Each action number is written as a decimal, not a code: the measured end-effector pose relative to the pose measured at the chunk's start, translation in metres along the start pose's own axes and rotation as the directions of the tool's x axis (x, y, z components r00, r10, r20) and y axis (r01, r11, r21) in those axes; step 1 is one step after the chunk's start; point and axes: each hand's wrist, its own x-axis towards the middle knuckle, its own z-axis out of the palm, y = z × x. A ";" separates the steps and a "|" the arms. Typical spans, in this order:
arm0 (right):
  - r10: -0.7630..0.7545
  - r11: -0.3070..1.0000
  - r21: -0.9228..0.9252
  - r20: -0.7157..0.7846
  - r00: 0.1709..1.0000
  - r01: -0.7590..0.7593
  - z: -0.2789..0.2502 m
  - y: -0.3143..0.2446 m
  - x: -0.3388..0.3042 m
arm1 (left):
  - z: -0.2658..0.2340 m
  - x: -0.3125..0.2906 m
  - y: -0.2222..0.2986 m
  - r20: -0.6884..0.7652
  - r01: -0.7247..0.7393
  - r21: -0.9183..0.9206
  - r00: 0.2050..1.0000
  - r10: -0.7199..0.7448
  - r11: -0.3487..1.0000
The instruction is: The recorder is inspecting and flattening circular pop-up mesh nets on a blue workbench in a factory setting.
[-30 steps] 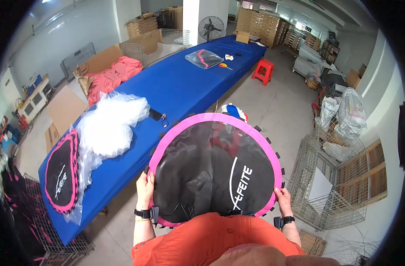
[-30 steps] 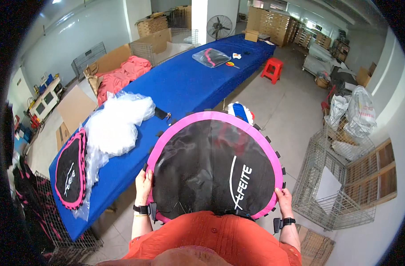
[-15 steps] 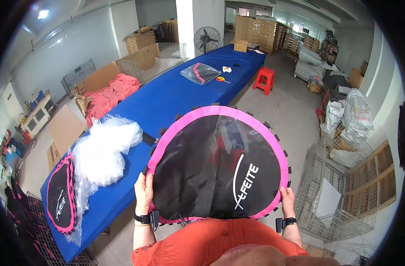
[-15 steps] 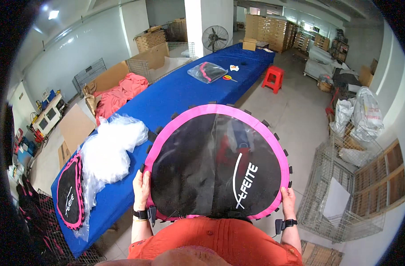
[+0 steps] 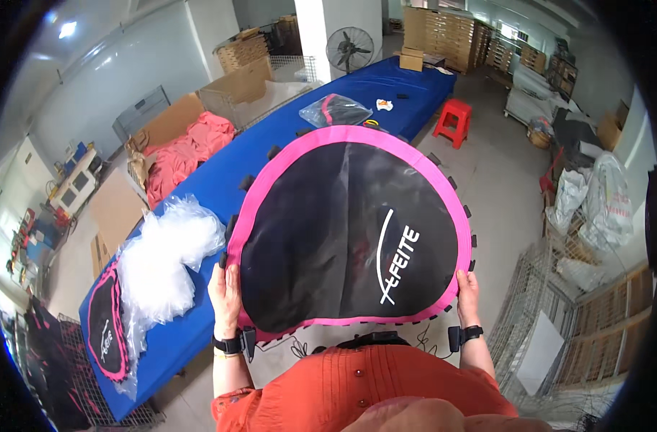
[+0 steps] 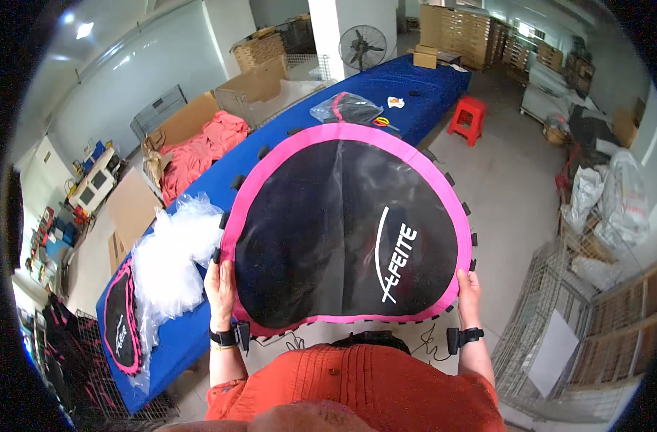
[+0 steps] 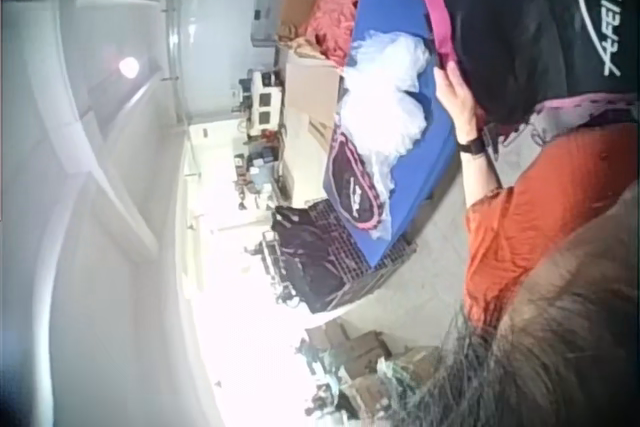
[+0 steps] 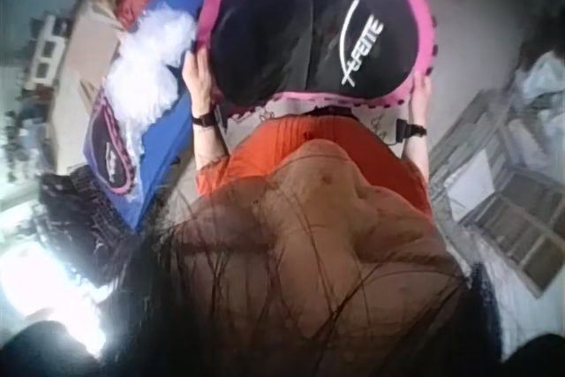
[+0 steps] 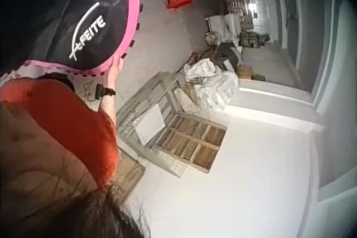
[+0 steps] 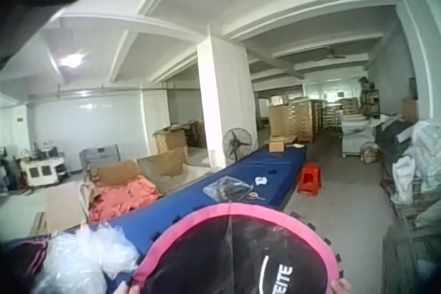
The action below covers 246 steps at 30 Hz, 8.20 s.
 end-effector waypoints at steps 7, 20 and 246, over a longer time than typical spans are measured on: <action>-0.032 0.999 -0.029 0.063 0.998 0.034 0.015 -0.017 0.078 | 0.027 0.075 -0.001 -0.012 -0.074 0.148 0.997 0.076 0.986; -0.158 0.987 0.016 -0.023 0.987 0.158 0.137 -0.051 0.212 | 0.094 0.305 -0.070 0.013 -0.065 -0.183 0.998 0.069 0.981; 0.156 -0.208 -0.813 0.521 0.839 0.543 0.501 0.390 0.505 | 0.171 0.353 -0.477 -0.071 0.219 0.976 0.312 -0.947 -0.001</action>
